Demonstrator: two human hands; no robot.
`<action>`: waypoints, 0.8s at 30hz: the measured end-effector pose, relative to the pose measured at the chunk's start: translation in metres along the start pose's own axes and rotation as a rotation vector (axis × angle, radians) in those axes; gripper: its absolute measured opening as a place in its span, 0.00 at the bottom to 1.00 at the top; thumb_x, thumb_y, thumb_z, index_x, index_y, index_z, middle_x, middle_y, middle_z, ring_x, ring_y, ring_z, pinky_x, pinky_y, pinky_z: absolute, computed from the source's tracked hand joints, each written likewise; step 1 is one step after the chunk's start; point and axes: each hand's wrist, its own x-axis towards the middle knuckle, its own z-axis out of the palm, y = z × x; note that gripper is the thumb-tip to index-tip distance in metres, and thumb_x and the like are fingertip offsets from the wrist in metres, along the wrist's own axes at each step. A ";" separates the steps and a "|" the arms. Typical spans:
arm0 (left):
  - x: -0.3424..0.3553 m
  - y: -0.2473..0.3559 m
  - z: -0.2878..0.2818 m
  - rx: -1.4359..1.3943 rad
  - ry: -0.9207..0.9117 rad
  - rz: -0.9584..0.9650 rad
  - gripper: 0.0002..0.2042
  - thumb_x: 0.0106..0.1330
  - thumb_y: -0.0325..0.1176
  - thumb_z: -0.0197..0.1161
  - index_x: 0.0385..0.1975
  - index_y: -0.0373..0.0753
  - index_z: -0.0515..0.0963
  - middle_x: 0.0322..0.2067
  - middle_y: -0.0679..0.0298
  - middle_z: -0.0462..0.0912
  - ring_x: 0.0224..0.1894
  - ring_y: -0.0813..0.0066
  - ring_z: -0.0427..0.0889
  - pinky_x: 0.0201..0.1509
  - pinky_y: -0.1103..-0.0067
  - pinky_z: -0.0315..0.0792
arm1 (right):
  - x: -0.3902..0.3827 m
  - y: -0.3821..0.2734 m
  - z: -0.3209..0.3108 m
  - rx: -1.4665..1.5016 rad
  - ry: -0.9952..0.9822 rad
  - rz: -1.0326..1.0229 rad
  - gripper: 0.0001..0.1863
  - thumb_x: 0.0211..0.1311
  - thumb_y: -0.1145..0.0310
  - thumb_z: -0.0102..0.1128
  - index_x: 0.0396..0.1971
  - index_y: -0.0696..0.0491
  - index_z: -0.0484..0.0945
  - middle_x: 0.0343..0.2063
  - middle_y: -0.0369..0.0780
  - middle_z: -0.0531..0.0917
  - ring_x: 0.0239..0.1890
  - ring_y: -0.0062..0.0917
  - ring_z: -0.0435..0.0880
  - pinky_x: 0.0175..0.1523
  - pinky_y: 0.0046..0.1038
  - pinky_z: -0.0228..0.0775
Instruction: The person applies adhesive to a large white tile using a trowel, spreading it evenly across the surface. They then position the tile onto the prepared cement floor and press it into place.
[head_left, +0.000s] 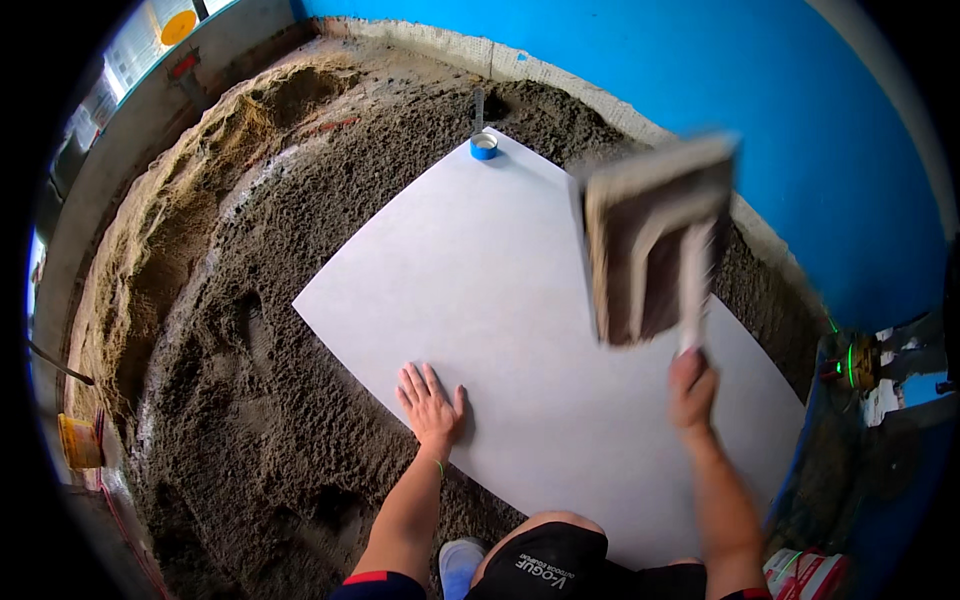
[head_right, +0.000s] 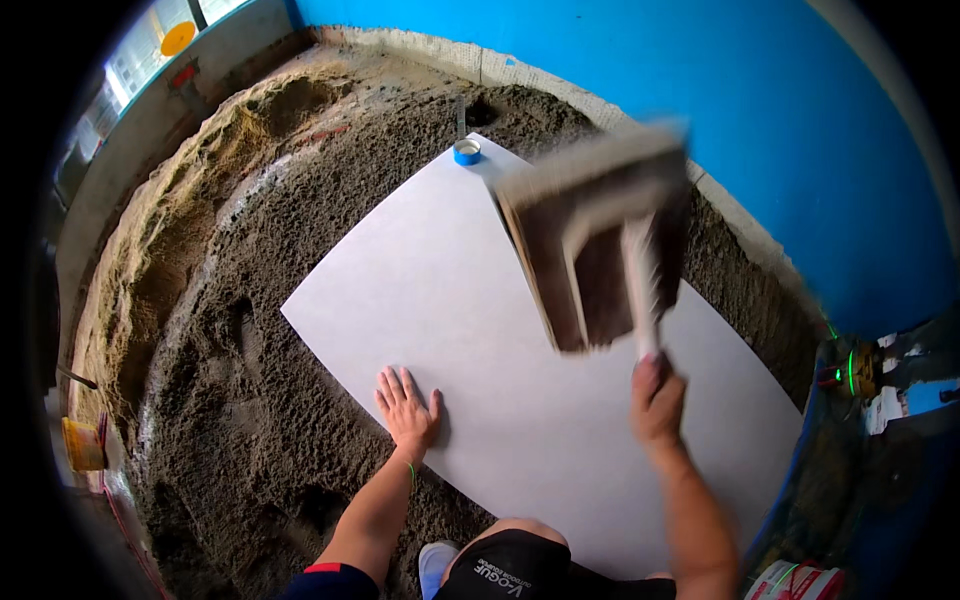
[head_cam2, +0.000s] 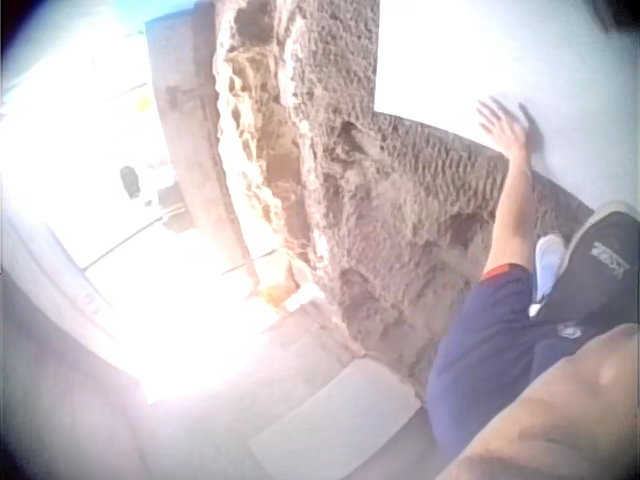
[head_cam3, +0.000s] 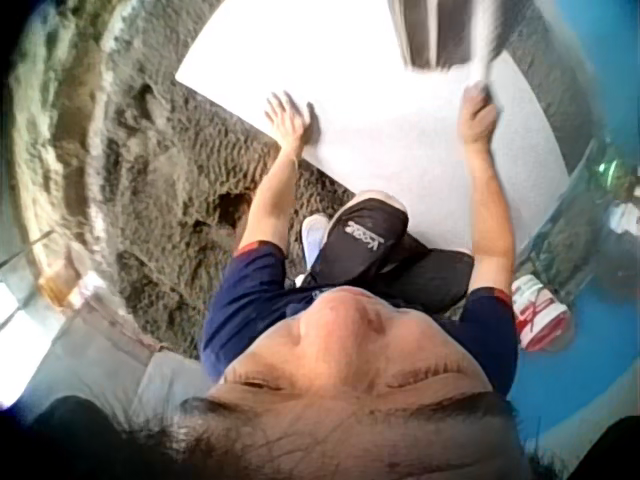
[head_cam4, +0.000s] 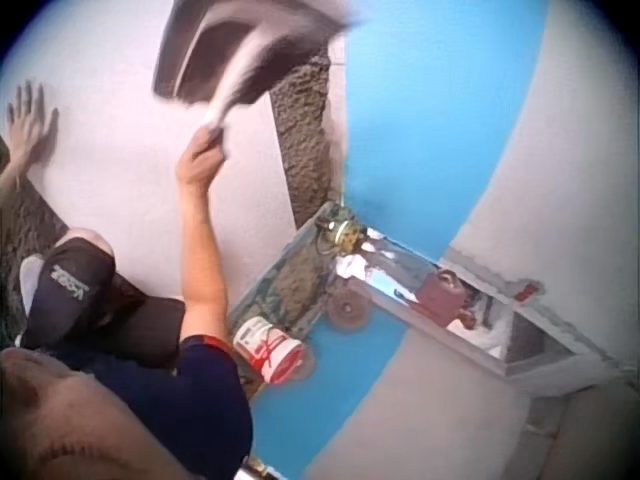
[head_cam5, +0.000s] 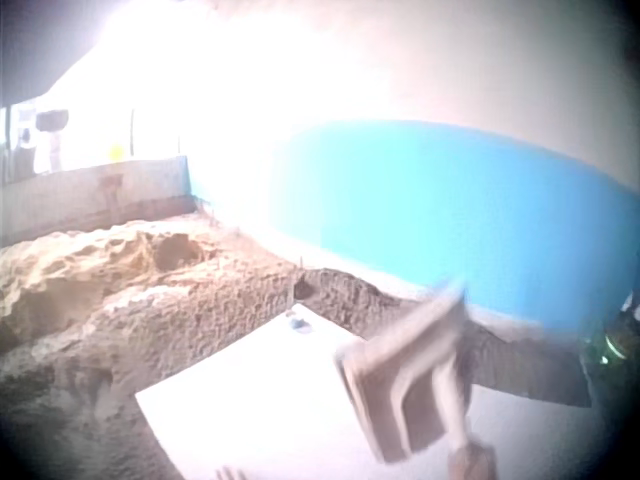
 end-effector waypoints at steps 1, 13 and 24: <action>0.004 0.001 0.001 -0.001 0.010 0.004 0.40 0.67 0.58 0.43 0.70 0.34 0.48 0.71 0.46 0.41 0.74 0.53 0.35 0.75 0.60 0.30 | -0.023 0.068 0.012 -0.217 -0.057 0.034 0.24 0.70 0.55 0.46 0.22 0.62 0.69 0.15 0.46 0.74 0.18 0.38 0.70 0.26 0.36 0.64; 0.008 -0.055 0.011 -0.085 0.036 0.173 0.39 0.66 0.54 0.47 0.69 0.31 0.49 0.71 0.46 0.44 0.74 0.53 0.39 0.75 0.59 0.35 | -0.091 0.151 0.040 -0.307 -0.212 0.848 0.42 0.62 0.28 0.37 0.07 0.54 0.62 0.04 0.38 0.65 0.04 0.30 0.68 0.10 0.33 0.59; 0.001 -0.055 0.006 -0.206 0.172 -0.283 0.40 0.66 0.49 0.50 0.67 0.24 0.47 0.70 0.39 0.40 0.74 0.46 0.36 0.75 0.62 0.36 | -0.016 -0.074 0.129 0.019 -0.633 0.658 0.29 0.70 0.41 0.41 0.18 0.50 0.64 0.09 0.30 0.65 0.08 0.15 0.62 0.13 0.22 0.55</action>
